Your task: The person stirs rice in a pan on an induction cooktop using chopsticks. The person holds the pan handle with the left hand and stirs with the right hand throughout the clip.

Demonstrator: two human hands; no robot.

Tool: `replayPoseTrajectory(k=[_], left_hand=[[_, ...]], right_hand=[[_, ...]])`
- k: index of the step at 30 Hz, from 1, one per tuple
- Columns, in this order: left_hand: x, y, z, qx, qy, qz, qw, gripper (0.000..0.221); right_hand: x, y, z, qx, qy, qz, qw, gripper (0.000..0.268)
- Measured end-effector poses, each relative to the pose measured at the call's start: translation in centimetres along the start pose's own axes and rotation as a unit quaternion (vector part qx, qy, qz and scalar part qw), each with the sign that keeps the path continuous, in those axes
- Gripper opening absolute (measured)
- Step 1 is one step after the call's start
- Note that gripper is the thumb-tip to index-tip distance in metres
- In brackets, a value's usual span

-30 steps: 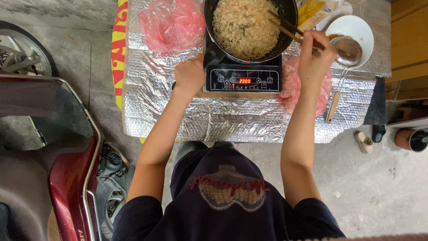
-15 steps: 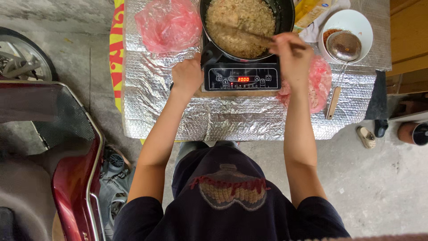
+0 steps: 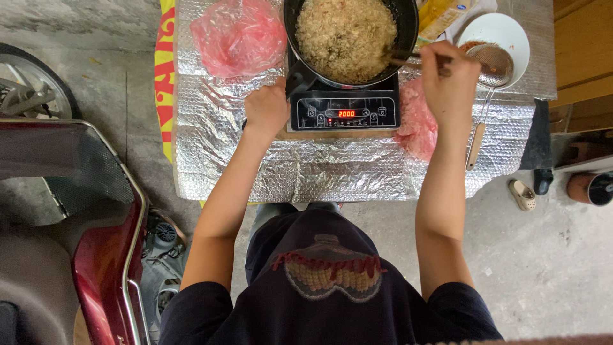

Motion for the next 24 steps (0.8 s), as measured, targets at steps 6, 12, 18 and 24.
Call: replayPoseTrajectory(k=[6,12,18,24], left_hand=[[-0.1,-0.2,-0.1,-0.013,0.007,-0.013,1.000,0.026],[0.0,0.1,0.1,0.000,0.002,0.001,1.000,0.029],[-0.1,-0.3,-0.2,-0.002,0.004,-0.023,1.000,0.025],[0.1,-0.1,-0.1,-0.005,0.002,-0.010,1.000,0.028]], right_hand=[[-0.9,-2.3,-1.7,-0.015,0.006,-0.268,0.963,0.018],[0.6,-2.8,-2.9,-0.122,-0.042,-0.237,0.963,0.019],[3.7,1.9,-2.5,-0.029,-0.041,-0.252,0.967,0.015],[0.7,2.1,-2.0,0.024,0.008,-0.003,1.000,0.018]])
Point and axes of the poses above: each hand's wrist, its own z-axis away from the middle knuckle, its own y-axis out of the back of the hand, x = y × z, the point moved 5 cm from there along -z, towards the middle knuckle, and after that the axes turned 12 degrees about -x, right-handed, at the moved point
